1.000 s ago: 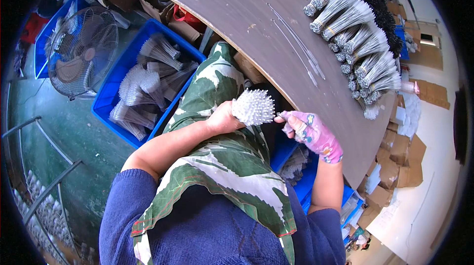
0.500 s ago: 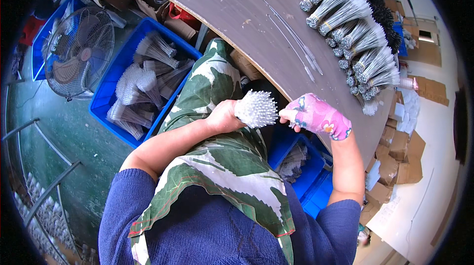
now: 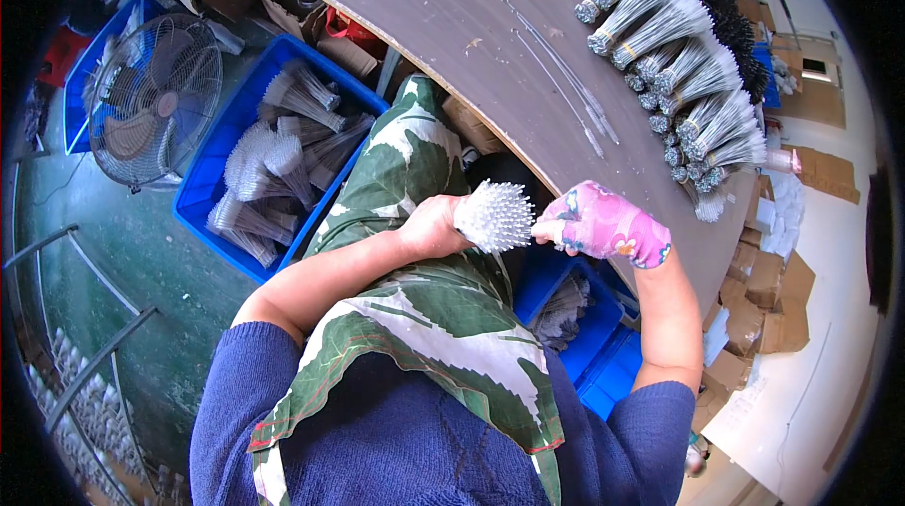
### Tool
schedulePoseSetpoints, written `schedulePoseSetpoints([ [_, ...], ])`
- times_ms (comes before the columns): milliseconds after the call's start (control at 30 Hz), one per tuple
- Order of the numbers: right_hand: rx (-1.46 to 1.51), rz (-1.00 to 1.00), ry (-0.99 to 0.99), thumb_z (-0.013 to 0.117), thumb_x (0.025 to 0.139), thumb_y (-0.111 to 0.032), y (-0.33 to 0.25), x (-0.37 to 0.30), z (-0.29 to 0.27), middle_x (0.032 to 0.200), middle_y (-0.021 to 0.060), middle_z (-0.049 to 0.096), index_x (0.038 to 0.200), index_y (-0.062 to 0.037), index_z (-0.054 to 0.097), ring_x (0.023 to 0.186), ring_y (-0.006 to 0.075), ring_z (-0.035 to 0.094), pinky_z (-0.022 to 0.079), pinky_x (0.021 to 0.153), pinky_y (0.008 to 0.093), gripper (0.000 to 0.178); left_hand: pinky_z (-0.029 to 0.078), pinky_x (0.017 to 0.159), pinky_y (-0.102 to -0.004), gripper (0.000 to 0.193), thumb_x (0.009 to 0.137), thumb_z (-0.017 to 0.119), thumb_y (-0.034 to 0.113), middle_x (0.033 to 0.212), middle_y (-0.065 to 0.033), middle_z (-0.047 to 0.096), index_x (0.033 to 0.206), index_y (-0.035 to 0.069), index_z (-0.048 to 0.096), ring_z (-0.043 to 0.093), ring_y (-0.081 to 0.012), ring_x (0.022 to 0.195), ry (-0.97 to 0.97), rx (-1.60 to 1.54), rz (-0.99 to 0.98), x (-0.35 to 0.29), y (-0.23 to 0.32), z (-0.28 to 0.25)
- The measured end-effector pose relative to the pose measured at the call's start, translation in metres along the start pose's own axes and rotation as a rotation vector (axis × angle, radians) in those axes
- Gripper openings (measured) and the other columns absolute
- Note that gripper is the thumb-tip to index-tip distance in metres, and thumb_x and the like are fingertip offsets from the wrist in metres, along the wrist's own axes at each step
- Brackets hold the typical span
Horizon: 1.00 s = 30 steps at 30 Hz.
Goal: Assembling small white plastic components and wire bundles at a factory workbench.
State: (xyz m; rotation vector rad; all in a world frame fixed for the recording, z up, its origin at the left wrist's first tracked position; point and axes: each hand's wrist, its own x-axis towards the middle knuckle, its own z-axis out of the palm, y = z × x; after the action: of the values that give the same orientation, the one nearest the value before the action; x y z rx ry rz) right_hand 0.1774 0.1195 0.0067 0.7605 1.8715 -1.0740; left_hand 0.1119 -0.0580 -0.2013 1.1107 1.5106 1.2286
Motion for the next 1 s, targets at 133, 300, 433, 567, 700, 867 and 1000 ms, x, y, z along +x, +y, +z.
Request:
schedulePoseSetpoints([
  [133, 0.143, -0.033, -0.017, 0.059, 0.084, -0.034, 0.011, -0.008, 0.001, 0.063, 0.0019, 0.058, 0.082, -0.0016, 0.068, 0.057, 0.008, 0.053, 0.043, 0.055, 0.024, 0.034, 0.049, 0.075, -0.0356, 0.027, 0.07, 0.072, 0.022, 0.088, -0.0117, 0.066, 0.094, 0.013, 0.064, 0.062, -0.0319, 0.085, 0.012, 0.026, 0.021, 0.0, 0.001, -0.003],
  [300, 0.194, 0.003, 0.033, 0.058, 0.085, -0.038, 0.023, -0.006, 0.017, 0.062, 0.0027, 0.058, 0.078, -0.0027, 0.066, 0.055, 0.0088, 0.053, 0.043, 0.055, 0.0241, 0.037, 0.049, 0.074, -0.0356, 0.027, 0.069, 0.072, 0.02, 0.087, -0.0118, 0.065, 0.093, 0.012, 0.064, 0.062, -0.0319, 0.084, 0.039, 0.021, 0.079, 0.0, -0.001, -0.002],
  [433, 0.197, -0.009, 0.052, 0.057, 0.087, -0.031, 0.027, -0.002, 0.02, 0.065, 0.0009, 0.057, 0.08, -0.0014, 0.067, 0.057, 0.0076, 0.05, 0.042, 0.056, 0.0241, 0.031, 0.05, 0.071, -0.0356, 0.019, 0.074, 0.064, 0.017, 0.087, -0.0104, 0.065, 0.091, 0.009, 0.064, 0.063, -0.0283, 0.081, 0.053, 0.072, 0.149, 0.0, 0.006, -0.003],
  [567, 0.219, -0.051, 0.078, 0.057, 0.086, -0.03, 0.03, 0.0, 0.022, 0.064, 0.0009, 0.057, 0.079, -0.001, 0.066, 0.056, 0.0077, 0.05, 0.041, 0.055, 0.0239, 0.031, 0.05, 0.072, -0.0348, 0.019, 0.074, 0.064, 0.017, 0.088, -0.0095, 0.066, 0.092, 0.009, 0.064, 0.063, -0.027, 0.083, 0.029, 0.087, 0.12, 0.0, -0.002, -0.001],
  [700, 0.285, -0.088, 0.087, 0.058, 0.086, -0.028, 0.029, -0.001, 0.024, 0.059, 0.0004, 0.055, 0.078, -0.0007, 0.066, 0.053, 0.0076, 0.049, 0.04, 0.052, 0.0229, 0.03, 0.05, 0.073, -0.0338, 0.018, 0.076, 0.063, 0.016, 0.088, -0.0087, 0.066, 0.092, 0.009, 0.065, 0.064, -0.0252, 0.084, 0.014, 0.081, 0.092, 0.0, 0.0, -0.001],
  [867, 0.459, -0.083, 0.072, 0.056, 0.087, -0.028, 0.04, -0.008, 0.018, 0.056, -0.0007, 0.052, 0.077, -0.0013, 0.065, 0.051, 0.006, 0.047, 0.037, 0.049, 0.0209, 0.03, 0.049, 0.076, -0.0336, 0.027, 0.069, 0.07, 0.016, 0.087, -0.0111, 0.066, 0.095, 0.011, 0.064, 0.063, -0.03, 0.084, 0.046, 0.015, 0.131, 0.003, -0.014, 0.004],
  [1000, 0.524, -0.073, 0.105, 0.051, 0.09, -0.033, 0.053, -0.009, 0.023, 0.058, -0.0021, 0.051, 0.081, -0.0023, 0.065, 0.051, 0.0043, 0.046, 0.035, 0.047, 0.0186, 0.035, 0.049, 0.079, -0.0324, 0.027, 0.073, 0.07, 0.018, 0.093, -0.0092, 0.066, 0.099, 0.01, 0.064, 0.063, -0.0266, 0.089, 0.041, 0.024, 0.217, 0.006, -0.026, 0.003],
])
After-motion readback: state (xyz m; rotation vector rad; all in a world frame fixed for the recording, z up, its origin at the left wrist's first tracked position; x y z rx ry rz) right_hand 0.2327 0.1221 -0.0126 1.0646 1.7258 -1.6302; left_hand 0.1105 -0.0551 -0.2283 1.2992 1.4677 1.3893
